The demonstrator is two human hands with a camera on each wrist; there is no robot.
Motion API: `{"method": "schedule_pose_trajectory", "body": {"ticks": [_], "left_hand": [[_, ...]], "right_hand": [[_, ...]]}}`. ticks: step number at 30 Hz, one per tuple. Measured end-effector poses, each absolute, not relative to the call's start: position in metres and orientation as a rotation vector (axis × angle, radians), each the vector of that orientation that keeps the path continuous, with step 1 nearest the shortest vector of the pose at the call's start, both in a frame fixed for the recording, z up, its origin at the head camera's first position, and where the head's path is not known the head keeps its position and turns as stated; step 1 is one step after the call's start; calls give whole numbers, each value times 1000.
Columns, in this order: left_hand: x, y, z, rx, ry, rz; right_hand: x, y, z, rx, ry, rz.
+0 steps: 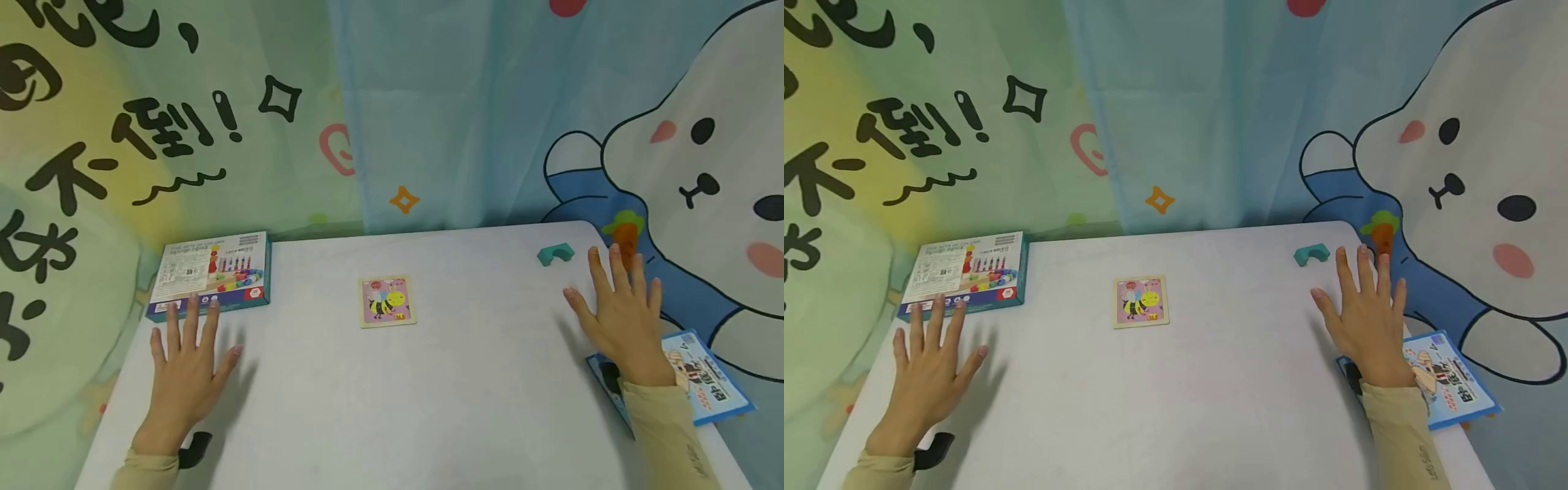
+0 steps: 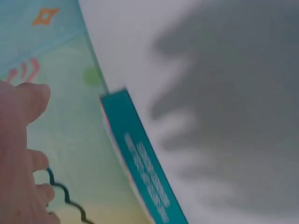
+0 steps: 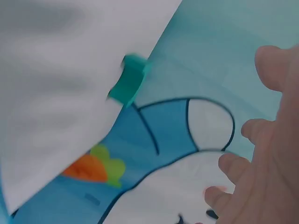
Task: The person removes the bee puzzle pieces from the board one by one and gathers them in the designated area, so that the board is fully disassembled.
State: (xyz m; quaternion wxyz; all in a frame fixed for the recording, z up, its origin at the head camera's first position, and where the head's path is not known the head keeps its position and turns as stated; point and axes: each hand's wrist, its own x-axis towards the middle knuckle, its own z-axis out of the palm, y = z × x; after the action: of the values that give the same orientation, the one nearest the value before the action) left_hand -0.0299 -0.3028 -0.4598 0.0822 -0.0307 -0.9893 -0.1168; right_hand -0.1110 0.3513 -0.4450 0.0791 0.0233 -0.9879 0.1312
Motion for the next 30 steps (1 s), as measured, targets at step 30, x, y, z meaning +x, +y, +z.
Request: {"method": "schedule_pose_trajectory", "body": {"ticks": [30], "left_hand": [[-97,-67,-507,-561,-3039,-685]], "right_hand": [[-236,97,-472,1018,-3031,1105]]}}
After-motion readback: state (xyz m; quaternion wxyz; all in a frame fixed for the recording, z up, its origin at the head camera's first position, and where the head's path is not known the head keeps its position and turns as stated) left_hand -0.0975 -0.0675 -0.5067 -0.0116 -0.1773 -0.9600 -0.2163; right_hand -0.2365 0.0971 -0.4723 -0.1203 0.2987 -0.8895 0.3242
